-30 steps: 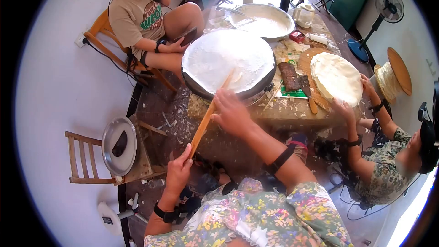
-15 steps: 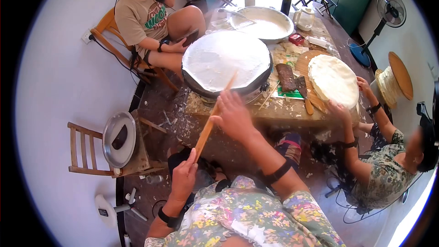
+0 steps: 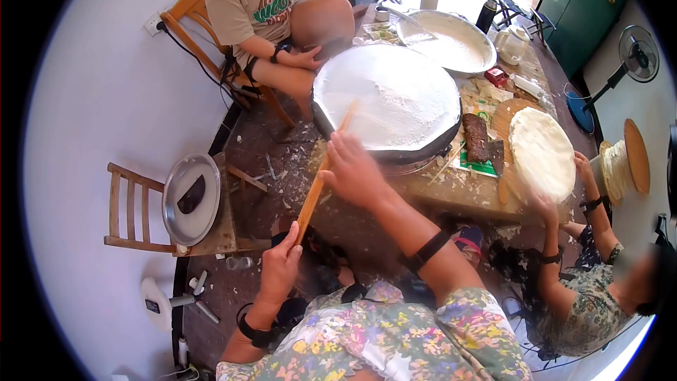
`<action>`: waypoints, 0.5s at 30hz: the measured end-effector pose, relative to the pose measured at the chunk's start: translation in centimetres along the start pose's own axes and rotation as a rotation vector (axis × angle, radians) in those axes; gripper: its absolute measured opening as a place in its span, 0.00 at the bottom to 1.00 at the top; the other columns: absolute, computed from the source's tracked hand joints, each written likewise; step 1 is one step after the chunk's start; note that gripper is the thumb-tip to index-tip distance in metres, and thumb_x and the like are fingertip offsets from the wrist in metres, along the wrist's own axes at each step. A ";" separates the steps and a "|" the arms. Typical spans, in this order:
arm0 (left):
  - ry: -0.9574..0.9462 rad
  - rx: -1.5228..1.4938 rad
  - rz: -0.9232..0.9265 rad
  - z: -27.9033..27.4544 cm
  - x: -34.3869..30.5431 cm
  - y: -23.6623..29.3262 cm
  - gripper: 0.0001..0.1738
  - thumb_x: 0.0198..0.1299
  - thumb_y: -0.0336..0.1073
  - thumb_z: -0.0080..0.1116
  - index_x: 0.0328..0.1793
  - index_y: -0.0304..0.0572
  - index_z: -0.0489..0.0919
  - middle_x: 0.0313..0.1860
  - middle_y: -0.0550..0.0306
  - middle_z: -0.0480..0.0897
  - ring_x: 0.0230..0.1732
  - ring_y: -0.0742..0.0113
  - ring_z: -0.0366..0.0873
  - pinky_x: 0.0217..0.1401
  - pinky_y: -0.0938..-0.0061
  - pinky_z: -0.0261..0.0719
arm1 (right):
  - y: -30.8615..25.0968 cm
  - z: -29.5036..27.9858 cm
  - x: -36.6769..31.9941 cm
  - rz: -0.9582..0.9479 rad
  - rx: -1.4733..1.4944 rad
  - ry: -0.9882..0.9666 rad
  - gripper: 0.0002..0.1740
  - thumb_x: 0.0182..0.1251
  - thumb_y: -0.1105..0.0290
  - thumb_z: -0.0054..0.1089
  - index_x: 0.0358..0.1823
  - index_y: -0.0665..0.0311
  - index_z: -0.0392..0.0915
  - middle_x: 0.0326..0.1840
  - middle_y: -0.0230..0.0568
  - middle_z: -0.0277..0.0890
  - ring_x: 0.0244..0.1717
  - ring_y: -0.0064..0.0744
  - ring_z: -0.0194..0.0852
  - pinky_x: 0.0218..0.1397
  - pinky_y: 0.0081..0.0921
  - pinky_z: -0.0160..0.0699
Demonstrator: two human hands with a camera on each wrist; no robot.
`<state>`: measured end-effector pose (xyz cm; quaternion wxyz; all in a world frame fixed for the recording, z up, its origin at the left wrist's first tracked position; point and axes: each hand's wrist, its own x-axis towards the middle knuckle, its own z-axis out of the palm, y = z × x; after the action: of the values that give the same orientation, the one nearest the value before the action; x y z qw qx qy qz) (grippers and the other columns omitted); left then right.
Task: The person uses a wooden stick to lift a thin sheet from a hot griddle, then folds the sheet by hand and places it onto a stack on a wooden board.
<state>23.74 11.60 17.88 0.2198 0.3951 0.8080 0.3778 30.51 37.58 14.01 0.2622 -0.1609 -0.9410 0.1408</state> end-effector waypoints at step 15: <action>0.133 0.038 0.053 -1.3 4.6 -2.0 0.28 0.61 0.25 0.54 0.70 0.37 0.73 0.36 0.31 0.81 0.27 0.58 0.78 0.38 0.69 0.77 | 1.7 5.6 7.5 -0.049 0.008 -0.071 0.41 0.72 0.44 0.45 0.67 0.80 0.67 0.75 0.64 0.60 0.79 0.53 0.51 0.84 0.41 0.40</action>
<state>19.21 13.96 16.80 0.1479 0.3943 0.8171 0.3936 21.78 40.92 12.16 0.2327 -0.1315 -0.9529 0.1436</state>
